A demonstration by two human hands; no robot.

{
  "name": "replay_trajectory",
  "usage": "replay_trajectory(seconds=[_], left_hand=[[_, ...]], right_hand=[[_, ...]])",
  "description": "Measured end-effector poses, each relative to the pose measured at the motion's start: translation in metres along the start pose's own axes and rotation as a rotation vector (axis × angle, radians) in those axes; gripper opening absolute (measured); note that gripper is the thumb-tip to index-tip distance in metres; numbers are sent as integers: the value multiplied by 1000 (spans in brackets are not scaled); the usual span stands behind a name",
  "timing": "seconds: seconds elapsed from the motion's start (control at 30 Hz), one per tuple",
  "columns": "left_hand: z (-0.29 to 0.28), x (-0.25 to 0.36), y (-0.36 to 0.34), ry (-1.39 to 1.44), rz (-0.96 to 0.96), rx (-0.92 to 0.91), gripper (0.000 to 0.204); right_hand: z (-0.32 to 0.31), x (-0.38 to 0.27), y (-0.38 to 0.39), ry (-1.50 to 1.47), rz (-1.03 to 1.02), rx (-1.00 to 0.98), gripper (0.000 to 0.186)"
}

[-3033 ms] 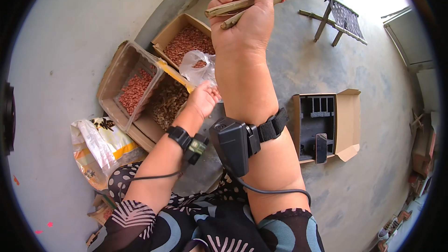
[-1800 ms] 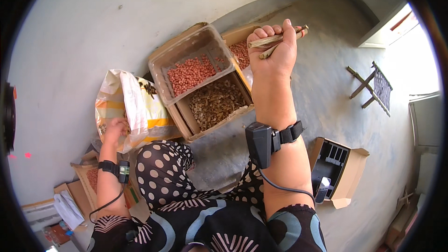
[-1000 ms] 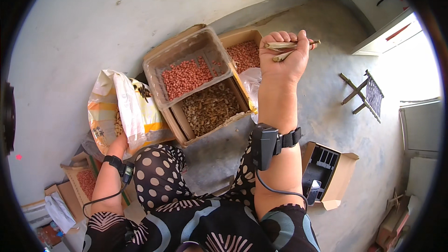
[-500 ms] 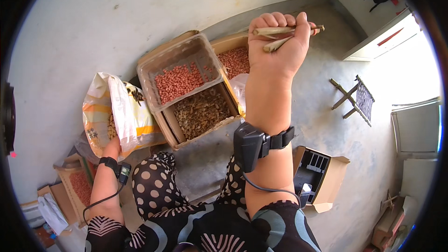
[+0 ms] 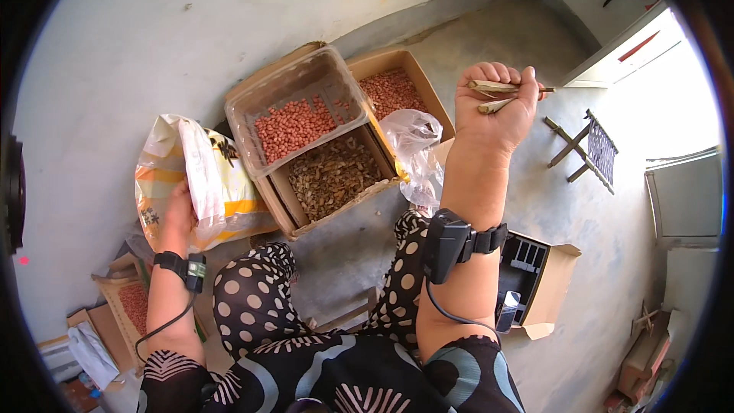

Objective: The person shells peanuts using a wooden tool. They take a peanut from a bag by hand, place it into the tool to crack the shell, and then extract the seeds, placing them into a plastic container.

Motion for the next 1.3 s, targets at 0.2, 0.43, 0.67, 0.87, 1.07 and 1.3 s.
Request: replay_trajectory(seconds=[0.2,0.43,0.67,0.87,1.07,1.3], left_hand=[[46,126,38,716,126,-67,26],[255,131,109,1083,-205,-557,17],[315,94,130,1350,-369,-728,21],[327,112,143,1498,-305,-884,26],[327,101,133,1516,-273,-760,26],[321,91,127,1430,-218,-570,27]], right_hand=[[17,41,20,106,97,-112,31],[17,119,56,189,260,-34,33],[10,142,67,239,316,45,33],[15,174,84,177,367,-65,35],[26,187,99,243,348,-114,34],[23,190,95,339,300,-124,34]])
Point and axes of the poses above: each hand's wrist, its own y-axis away from the middle knuckle, its own z-axis out of the palm, x = y × z, the point moved 10 cm from there along -y, towards the middle knuckle, and after that the axes turned 11 degrees about y, right-handed, at the moved point
